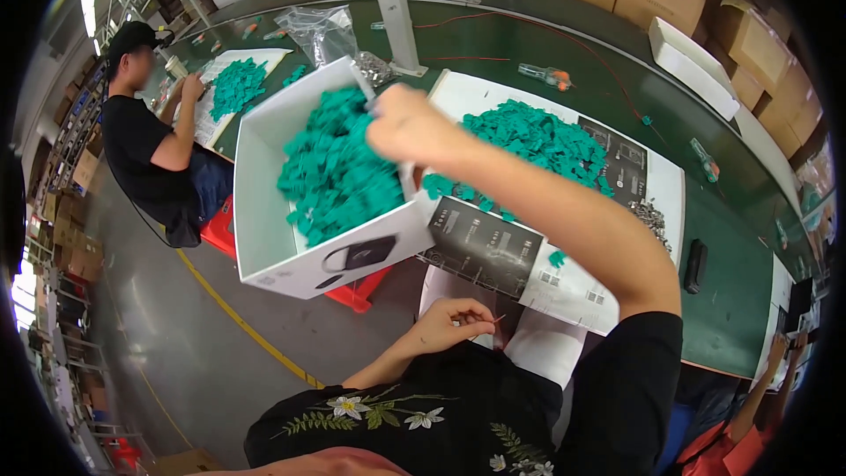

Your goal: Manually assembling small green plastic components with metal inserts using a wooden peg tool at a factory workstation.

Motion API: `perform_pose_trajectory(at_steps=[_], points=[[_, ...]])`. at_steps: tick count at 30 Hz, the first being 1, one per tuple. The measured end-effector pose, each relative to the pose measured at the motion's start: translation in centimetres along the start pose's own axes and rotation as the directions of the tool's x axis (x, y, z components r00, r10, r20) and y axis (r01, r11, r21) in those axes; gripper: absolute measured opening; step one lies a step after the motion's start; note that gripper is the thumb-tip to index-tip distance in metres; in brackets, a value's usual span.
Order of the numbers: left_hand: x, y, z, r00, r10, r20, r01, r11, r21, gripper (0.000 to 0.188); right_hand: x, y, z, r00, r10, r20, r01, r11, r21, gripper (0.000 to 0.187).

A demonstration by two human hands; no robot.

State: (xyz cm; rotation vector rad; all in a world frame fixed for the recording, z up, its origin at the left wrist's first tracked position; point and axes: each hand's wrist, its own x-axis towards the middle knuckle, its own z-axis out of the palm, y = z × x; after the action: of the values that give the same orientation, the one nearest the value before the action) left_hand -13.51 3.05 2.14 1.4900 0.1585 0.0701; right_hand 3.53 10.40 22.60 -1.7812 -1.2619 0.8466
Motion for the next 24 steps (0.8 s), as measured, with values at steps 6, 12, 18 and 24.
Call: perform_pose_trajectory(at_steps=[6,12,18,24], points=[[-0.1,-0.7,0.9,0.991,0.062,0.116,-0.053,0.995,-0.079,0.013,-0.9,0.6,1.2,0.998,0.023,0.066,-0.006,0.970,-0.244,0.026],[-0.7,-0.7,0.7,0.999,0.022,0.028,-0.019,0.996,-0.081,0.013,5.3,0.6,3.7,0.973,-0.223,0.054,0.229,0.958,-0.172,0.029],[-0.6,-0.8,-0.3,0.998,0.047,-0.049,-0.048,0.999,-0.021,0.013,20.7,7.7,5.8,0.786,-0.617,-0.038,0.545,0.720,-0.430,0.030],[-3.2,-1.9,-1.9,0.980,0.021,-0.200,-0.039,0.995,-0.087,0.013,17.1,1.1,7.9,0.822,-0.569,-0.009,0.337,0.499,-0.798,0.024]])
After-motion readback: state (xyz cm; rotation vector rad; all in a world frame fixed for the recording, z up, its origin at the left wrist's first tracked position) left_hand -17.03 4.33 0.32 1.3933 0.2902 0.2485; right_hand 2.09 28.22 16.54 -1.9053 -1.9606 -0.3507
